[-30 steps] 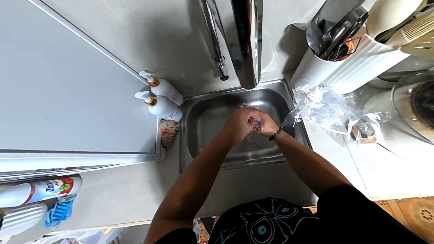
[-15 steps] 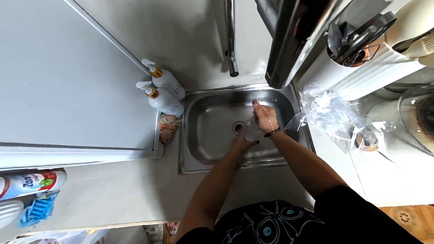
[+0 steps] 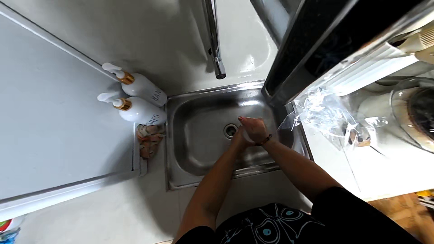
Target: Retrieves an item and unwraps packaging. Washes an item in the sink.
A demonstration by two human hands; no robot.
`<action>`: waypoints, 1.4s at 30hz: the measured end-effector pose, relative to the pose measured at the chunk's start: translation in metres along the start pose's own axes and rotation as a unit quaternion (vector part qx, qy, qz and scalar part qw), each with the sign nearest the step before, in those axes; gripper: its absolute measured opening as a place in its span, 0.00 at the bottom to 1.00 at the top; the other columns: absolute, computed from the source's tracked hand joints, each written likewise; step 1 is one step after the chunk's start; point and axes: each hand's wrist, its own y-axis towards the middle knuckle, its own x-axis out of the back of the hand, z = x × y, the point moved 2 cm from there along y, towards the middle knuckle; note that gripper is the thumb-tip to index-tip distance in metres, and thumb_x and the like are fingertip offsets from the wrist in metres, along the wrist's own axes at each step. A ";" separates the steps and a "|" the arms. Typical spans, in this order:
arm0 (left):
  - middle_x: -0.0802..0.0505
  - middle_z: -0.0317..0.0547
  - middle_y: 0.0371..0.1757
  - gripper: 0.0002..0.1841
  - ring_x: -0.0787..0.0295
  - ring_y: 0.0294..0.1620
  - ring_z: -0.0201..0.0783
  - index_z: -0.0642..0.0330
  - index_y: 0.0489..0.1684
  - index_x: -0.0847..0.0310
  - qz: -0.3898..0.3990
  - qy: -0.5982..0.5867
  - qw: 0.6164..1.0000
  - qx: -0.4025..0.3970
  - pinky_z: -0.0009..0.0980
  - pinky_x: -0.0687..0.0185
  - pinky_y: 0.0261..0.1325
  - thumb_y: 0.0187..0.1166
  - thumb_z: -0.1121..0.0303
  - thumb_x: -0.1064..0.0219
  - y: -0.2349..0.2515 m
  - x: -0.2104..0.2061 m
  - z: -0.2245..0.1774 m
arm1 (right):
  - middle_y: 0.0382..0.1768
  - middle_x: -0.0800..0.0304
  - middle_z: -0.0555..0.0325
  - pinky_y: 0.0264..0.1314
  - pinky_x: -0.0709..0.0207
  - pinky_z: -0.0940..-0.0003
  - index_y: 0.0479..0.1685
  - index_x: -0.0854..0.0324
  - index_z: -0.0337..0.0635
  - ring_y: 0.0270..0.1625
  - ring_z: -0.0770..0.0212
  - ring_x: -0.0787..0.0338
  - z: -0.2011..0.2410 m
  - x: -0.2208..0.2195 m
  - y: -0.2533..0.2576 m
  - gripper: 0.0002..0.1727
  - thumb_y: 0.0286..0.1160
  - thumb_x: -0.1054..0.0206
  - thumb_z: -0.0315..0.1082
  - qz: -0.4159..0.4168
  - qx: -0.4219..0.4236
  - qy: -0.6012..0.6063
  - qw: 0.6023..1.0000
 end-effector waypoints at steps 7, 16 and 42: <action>0.39 0.61 0.92 0.62 0.39 0.90 0.54 0.56 0.93 0.46 -0.034 0.012 0.999 -0.035 0.49 0.36 0.88 0.48 0.64 0.08 0.030 -0.003 0.043 | 0.36 0.06 0.35 0.54 0.17 0.36 0.39 0.09 0.28 0.45 0.36 0.05 -0.022 -0.019 -0.008 0.25 0.91 0.46 0.41 0.060 -0.064 0.002 0.996; 0.21 0.62 0.78 0.59 0.14 0.68 0.53 0.52 0.91 0.43 0.002 -0.075 0.997 -0.021 0.52 0.18 0.70 0.52 0.57 0.09 0.024 0.000 0.018 | 0.09 0.32 0.62 0.19 0.36 0.62 0.09 0.30 0.44 0.14 0.65 0.30 0.000 0.025 0.026 0.37 0.91 0.50 0.58 -0.053 -0.058 0.084 0.993; 0.30 0.67 0.86 0.57 0.32 0.87 0.51 0.75 0.89 0.49 -0.030 0.007 0.997 -0.074 0.41 0.39 0.89 0.57 0.64 0.13 0.016 -0.014 0.029 | 0.61 0.08 0.39 0.76 0.28 0.36 0.66 0.13 0.41 0.71 0.40 0.13 -0.020 -0.017 0.011 0.34 0.95 0.61 0.54 0.219 -0.176 -0.087 0.956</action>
